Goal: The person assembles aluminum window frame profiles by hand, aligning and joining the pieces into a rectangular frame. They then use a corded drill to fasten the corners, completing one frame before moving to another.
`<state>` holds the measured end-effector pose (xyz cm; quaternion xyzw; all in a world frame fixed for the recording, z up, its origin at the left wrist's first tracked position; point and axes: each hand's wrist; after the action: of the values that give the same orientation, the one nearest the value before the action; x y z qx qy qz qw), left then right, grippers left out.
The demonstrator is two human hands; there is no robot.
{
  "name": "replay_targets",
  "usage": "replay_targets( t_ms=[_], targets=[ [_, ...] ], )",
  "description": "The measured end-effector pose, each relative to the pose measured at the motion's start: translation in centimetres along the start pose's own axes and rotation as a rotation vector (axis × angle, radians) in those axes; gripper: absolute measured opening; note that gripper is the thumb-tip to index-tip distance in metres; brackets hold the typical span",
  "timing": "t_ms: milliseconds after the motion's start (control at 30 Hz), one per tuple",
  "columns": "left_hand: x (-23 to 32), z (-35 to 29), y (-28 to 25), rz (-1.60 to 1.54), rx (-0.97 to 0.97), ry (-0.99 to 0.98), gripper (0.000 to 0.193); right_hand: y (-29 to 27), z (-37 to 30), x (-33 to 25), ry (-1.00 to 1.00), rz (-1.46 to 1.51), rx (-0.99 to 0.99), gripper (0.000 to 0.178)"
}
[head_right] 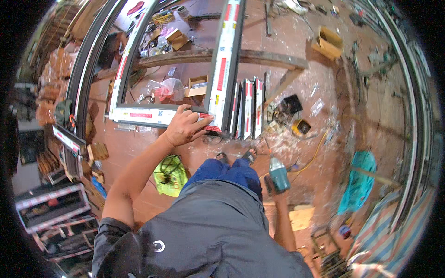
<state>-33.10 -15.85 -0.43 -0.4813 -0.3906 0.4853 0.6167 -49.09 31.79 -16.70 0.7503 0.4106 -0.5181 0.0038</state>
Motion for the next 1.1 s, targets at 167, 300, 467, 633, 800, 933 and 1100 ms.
replay_targets(
  t_ms=[167, 300, 467, 633, 800, 933, 1100],
  targets=[
    [-0.7, -0.6, -0.8, -0.026, 0.009, 0.054, 0.068, 4.6, -1.4, -0.6, -0.058, -0.197, -0.02, 0.026],
    [-1.9, -0.3, -1.0, -0.008, -0.035, 0.096, 0.077, 8.6, -4.7, -1.6, -0.338, -0.193, 0.187, 0.034],
    [-3.2, -0.2, -0.4, -0.054, 0.002, 0.191, 0.073, 15.3, -9.0, -4.6, -0.406, -0.238, 0.324, 0.035],
    [-2.9, 0.1, 0.3, -0.103, 0.036, 0.18, 0.073, 25.0, -13.8, -8.0, -0.331, 0.14, 0.418, 0.036],
    [-3.2, -0.3, 0.5, -0.064, 0.027, 0.239, 0.07, 32.6, -14.3, -12.5, -0.317, 0.547, 0.469, 0.038],
    [-3.6, -0.2, 1.0, -0.062, 0.056, 0.291, 0.063, 33.9, -13.2, -15.4, -0.417, 0.529, 0.544, 0.041],
    [-3.3, 0.2, 1.0, -0.054, -0.017, 0.232, 0.061, 35.6, -11.5, -15.7, -0.333, 0.664, 0.531, 0.048]
  ],
)
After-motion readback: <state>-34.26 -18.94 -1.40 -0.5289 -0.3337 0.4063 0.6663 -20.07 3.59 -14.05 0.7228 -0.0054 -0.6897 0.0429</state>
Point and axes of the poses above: each hand's wrist, its own z-axis towards the middle knuckle, its own y-axis out of the palm, x = y × z, and after that the axes turned 12 degrees about y, right-handed
